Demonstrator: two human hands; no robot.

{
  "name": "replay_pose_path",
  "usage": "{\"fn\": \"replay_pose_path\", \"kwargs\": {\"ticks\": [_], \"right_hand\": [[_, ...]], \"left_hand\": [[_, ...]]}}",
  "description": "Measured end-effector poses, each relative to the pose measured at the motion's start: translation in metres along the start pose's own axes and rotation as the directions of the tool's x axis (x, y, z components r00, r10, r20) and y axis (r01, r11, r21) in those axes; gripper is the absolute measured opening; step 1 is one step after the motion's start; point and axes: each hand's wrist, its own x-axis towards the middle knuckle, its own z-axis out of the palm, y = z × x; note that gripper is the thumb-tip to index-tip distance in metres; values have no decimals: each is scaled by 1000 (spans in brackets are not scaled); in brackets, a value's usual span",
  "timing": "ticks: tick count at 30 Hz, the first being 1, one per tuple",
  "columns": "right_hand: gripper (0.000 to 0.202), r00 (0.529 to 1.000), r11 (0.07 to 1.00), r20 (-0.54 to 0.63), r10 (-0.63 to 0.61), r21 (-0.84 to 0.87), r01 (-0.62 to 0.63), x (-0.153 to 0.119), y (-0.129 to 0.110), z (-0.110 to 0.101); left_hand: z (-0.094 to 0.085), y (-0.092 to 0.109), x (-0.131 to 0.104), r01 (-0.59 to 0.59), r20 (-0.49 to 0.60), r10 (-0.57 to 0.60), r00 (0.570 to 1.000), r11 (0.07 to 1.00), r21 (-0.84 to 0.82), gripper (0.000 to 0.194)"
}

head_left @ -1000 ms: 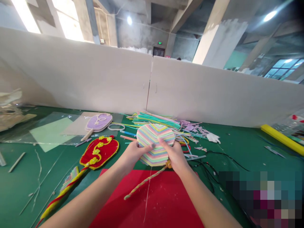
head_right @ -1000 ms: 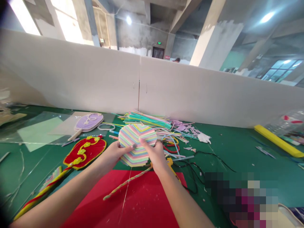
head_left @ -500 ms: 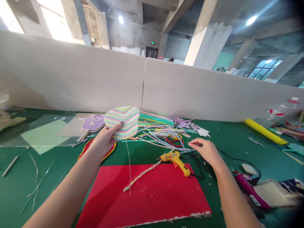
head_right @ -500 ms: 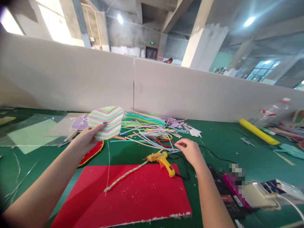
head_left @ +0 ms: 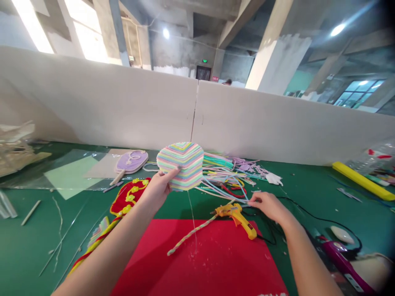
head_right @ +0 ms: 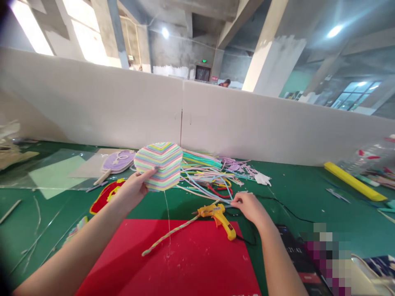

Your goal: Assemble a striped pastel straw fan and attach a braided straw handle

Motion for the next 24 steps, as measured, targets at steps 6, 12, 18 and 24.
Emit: {"fn": "replay_pose_path", "kwargs": {"ticks": [6, 12, 18, 24], "right_hand": [[24, 936, 920, -352, -9, 364, 146, 13, -66, -45], [34, 888, 838, -456, -55, 462, 289, 3, -134, -39], [39, 941, 825, -292, -170, 480, 298, 2, -126, -28], [31, 910, 845, -317, -268, 376, 380, 4, -136, -21]], "left_hand": [[24, 0, 3, -63, -78, 49, 996, 980, -187, 27], [31, -8, -5, -164, -61, 156, 986, 975, -148, 39], [29, 1, -15, -236, -81, 230, 970, 968, -83, 50], [28, 1, -15, -198, -99, 188, 977, 973, -116, 50]]}}
